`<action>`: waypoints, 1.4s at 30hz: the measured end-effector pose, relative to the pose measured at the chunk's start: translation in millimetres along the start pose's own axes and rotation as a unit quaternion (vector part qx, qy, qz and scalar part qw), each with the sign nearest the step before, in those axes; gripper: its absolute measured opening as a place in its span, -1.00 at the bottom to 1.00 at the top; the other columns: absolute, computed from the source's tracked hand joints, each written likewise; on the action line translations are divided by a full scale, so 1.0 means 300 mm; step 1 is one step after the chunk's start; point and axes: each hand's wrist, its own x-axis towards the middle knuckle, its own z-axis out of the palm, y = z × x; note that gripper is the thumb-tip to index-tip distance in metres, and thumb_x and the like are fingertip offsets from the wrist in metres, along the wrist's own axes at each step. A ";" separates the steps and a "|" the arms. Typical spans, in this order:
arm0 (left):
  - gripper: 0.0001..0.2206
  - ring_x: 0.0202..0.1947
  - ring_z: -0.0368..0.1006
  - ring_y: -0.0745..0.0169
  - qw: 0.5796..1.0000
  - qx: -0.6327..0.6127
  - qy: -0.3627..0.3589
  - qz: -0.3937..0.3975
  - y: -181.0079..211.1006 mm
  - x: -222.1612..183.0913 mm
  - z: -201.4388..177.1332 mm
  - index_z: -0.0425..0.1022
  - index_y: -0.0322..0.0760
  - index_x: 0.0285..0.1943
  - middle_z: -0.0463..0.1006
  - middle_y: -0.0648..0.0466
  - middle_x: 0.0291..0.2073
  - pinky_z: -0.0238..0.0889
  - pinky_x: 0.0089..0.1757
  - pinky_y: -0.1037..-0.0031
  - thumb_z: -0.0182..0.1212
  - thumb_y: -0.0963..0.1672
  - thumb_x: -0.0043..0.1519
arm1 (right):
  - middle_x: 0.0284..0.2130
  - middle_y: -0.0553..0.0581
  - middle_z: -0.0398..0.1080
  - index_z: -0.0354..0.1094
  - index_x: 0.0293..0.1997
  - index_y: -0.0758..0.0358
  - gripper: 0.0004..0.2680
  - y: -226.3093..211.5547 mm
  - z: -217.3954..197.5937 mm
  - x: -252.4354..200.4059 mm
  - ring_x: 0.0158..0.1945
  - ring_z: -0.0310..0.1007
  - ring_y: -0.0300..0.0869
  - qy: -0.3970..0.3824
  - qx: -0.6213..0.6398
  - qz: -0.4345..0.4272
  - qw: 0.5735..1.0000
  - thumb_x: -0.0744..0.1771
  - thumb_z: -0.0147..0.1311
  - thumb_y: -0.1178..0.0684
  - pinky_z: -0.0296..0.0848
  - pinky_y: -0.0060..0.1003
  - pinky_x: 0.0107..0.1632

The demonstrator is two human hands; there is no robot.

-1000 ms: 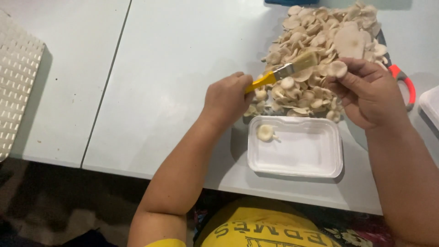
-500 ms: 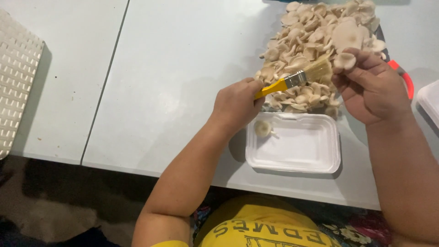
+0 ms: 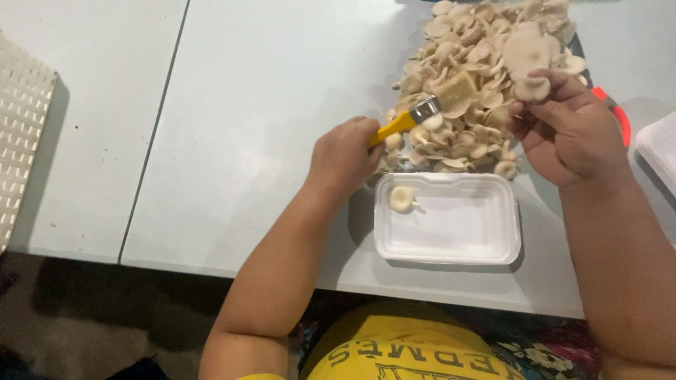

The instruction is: The person cleans a pile of oyster mushrooms by brushing each one with a small paint brush and then placing the cleaned mushrooms into a white tray.

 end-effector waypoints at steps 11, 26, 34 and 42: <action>-0.96 -0.45 0.45 0.11 0.993 -0.011 0.046 0.109 0.085 -0.030 0.051 0.50 -0.10 -0.24 0.50 0.22 -0.39 0.26 -0.54 0.25 0.20 -0.11 0.21 | -0.15 0.08 0.56 0.43 0.06 0.17 -0.87 0.053 0.066 -0.015 -0.17 0.58 -0.19 0.048 -0.035 0.028 0.998 0.41 0.08 0.13 0.62 -0.37 -0.21; -0.91 -0.39 0.59 0.17 0.999 -0.002 0.032 -0.001 0.068 -0.028 0.000 0.60 -0.16 -0.18 0.57 0.11 -0.43 0.50 -0.25 0.43 0.38 -0.16 0.18 | -0.21 0.14 0.55 0.38 0.16 0.26 -0.80 0.017 0.076 -0.026 -0.25 0.65 -0.16 -0.017 0.058 -0.010 0.998 0.40 0.04 0.21 0.69 -0.36 -0.18; -0.88 -0.39 0.59 0.11 1.000 0.012 0.021 0.013 0.111 -0.043 -0.018 0.62 -0.21 -0.17 0.58 0.09 -0.43 0.50 -0.26 0.36 0.39 -0.17 0.14 | -0.19 0.24 0.49 0.35 0.20 0.41 -0.73 0.075 0.082 -0.049 -0.24 0.62 -0.07 -0.051 -0.011 -0.006 0.999 0.35 0.01 0.30 0.67 -0.25 -0.20; -0.92 -0.48 0.45 0.15 0.999 0.007 0.035 -0.002 0.016 -0.013 0.007 0.50 -0.19 -0.28 0.49 0.13 -0.46 0.35 -0.41 0.35 0.31 -0.14 0.20 | -0.16 0.14 0.50 0.35 0.25 0.29 -0.74 -0.013 0.069 -0.028 -0.24 0.55 -0.19 -0.015 -0.015 0.004 1.000 0.39 -0.06 0.24 0.59 -0.38 -0.12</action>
